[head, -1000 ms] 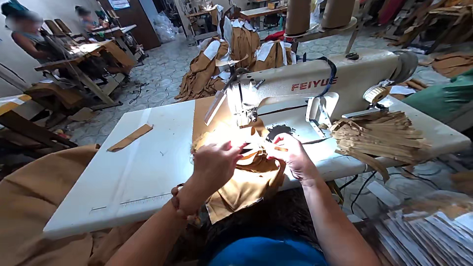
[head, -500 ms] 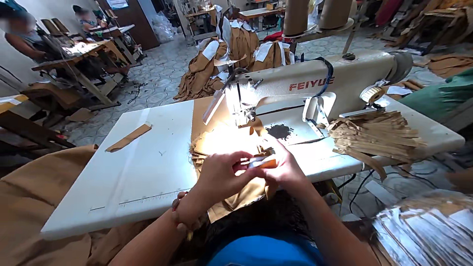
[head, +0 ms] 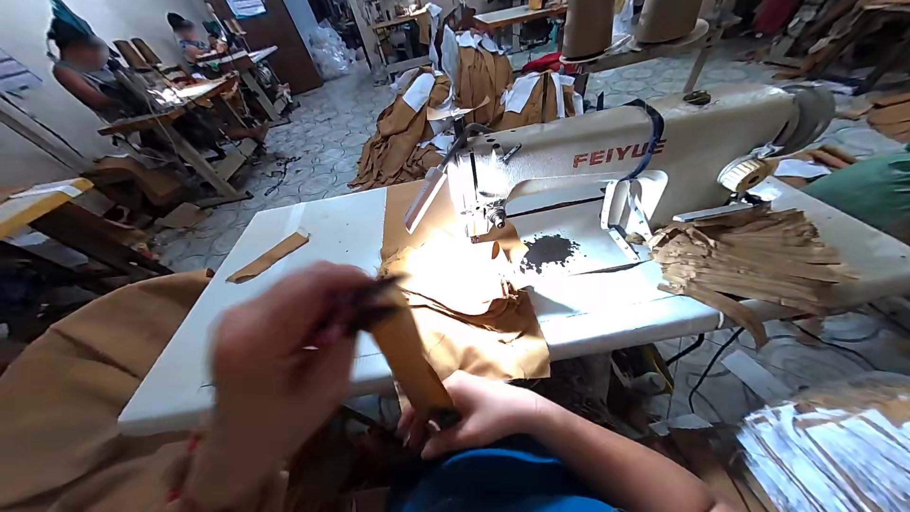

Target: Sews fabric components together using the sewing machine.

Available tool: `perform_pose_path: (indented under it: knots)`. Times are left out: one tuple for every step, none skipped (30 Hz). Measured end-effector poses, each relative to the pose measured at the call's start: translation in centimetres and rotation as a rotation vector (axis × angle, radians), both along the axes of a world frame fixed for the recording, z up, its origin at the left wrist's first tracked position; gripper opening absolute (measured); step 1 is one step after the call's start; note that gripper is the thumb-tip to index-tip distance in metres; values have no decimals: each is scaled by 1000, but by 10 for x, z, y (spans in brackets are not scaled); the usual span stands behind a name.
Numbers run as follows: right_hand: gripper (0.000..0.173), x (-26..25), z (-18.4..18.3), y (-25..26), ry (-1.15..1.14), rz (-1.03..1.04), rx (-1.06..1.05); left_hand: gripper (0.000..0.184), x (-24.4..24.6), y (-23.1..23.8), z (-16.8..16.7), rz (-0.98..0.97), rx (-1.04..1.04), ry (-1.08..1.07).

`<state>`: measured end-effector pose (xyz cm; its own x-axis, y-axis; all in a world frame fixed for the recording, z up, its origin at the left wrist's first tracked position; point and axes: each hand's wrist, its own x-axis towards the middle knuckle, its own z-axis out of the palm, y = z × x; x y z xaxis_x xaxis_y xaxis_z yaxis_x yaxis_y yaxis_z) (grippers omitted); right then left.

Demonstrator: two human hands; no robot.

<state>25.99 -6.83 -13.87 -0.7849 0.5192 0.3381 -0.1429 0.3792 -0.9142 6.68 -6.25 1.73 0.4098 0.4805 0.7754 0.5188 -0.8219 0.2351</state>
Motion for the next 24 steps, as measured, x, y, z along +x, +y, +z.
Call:
perform_pose_path:
  knots:
    - [25,-2,-5,1,-89,27,68,16,-13,-2,4,68,18,-96]
    - [18,-3,-7,1,-165,44,128,16,-28,-5,4,149,16,-229]
    - [11,-1,-7,0,-217,62,165,15,-42,-8,4,259,-12,-381]
    - [7,5,-4,0,-221,75,181,16,-56,-11,3,384,-41,-504]
    - [6,15,1,0,-168,63,181,21,-76,-11,-1,491,-78,-560]
    - [8,30,5,0,-60,11,171,25,-94,-10,-7,588,-129,-570]
    - [13,47,13,-1,54,-63,138,25,-100,-11,-6,670,-159,-527]
    - [16,66,20,-2,160,-164,83,28,-87,-15,6,695,-237,-540]
    - [17,83,28,-3,235,-302,4,26,-66,-16,22,713,-312,-555]
    - [17,99,35,-4,278,-463,-95,25,-50,-9,30,679,-300,-548]
    - [17,113,42,-3,281,-620,-185,24,-49,7,24,613,-275,-449]
    - [19,125,47,2,236,-734,-239,25,-55,29,10,511,-253,-347]
    - [22,134,48,8,189,-795,-281,27,-54,50,-2,453,-253,-257]
    - [28,140,46,14,158,-827,-316,28,-47,67,-16,427,-294,-186]
    - [32,142,42,20,146,-857,-353,28,-40,83,-30,427,-369,-128]
    - [32,141,38,25,140,-890,-394,29,-34,98,-46,463,-449,-69]
    - [29,139,35,29,129,-923,-429,31,-28,113,-60,513,-527,-8]
    - [27,137,34,33,122,-949,-463,32,-25,125,-72,566,-586,57]
    - [25,135,32,35,114,-967,-488,34,-21,133,-82,616,-632,110]
    - [25,134,32,36,108,-985,-508,40,-18,136,-88,652,-662,155]
    - [25,133,33,36,102,-1004,-519,47,-12,135,-90,667,-657,191]
    - [25,132,34,37,102,-1024,-521,50,-5,129,-87,659,-612,212]
    - [26,132,35,36,109,-1041,-524,47,4,121,-82,628,-533,228]
    - [25,131,36,36,122,-1053,-532,43,13,112,-76,574,-434,242]
